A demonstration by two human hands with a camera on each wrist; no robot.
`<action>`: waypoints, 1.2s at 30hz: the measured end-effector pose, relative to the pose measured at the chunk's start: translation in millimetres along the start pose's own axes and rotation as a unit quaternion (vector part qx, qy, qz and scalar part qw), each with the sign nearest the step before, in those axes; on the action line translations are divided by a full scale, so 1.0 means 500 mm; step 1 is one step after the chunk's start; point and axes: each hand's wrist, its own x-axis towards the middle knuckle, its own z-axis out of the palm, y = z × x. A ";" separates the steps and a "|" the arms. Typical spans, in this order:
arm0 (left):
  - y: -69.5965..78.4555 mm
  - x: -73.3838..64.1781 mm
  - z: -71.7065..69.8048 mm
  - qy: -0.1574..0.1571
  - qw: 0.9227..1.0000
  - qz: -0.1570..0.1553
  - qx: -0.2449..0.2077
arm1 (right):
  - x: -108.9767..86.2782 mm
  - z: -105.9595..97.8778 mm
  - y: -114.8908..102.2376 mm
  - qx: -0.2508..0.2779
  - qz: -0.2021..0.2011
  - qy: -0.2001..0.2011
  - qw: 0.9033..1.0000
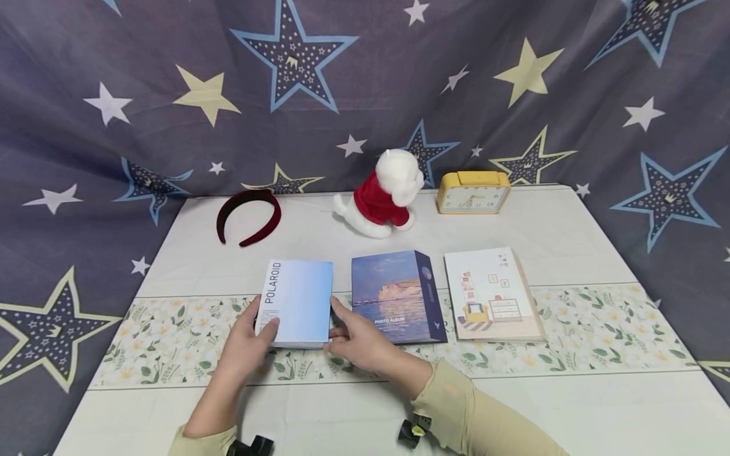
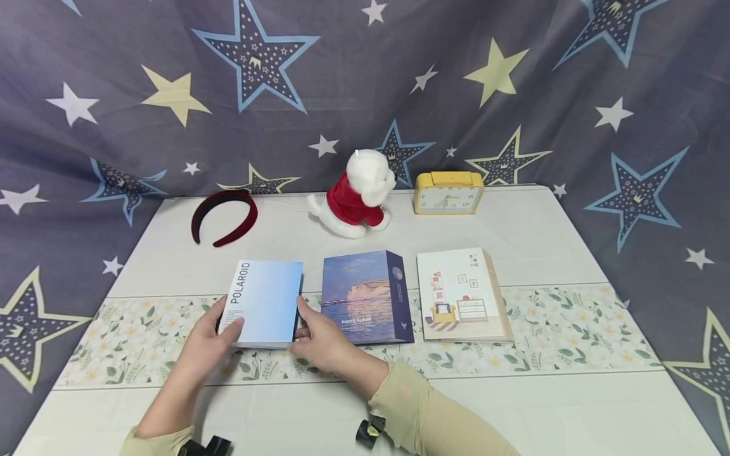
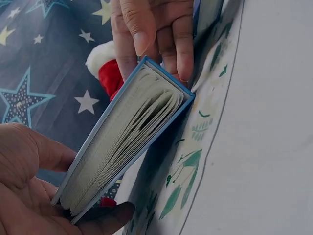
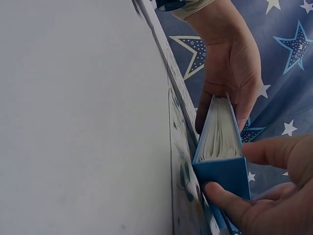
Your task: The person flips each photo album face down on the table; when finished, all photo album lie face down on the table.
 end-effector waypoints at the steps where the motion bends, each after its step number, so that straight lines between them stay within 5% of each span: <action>1: -0.001 -0.001 0.001 0.001 1.000 0.000 0.004 | 0.001 0.000 0.000 -0.009 0.000 0.002 1.000; 15: -0.025 -0.003 0.008 -0.020 0.998 0.049 0.030 | 0.003 0.002 0.000 -0.091 -0.013 0.019 0.996; 27: -0.014 -0.002 0.006 -0.056 0.993 0.026 0.097 | 0.006 -0.003 0.010 -0.076 -0.013 0.011 0.997; 32: -0.002 -0.006 0.004 -0.062 0.984 0.000 0.164 | -0.014 -0.029 0.010 -0.068 -0.063 0.011 0.996; 36: 0.010 -0.001 0.013 -0.042 0.981 0.045 0.183 | -0.032 -0.069 0.004 -0.078 -0.108 0.053 0.990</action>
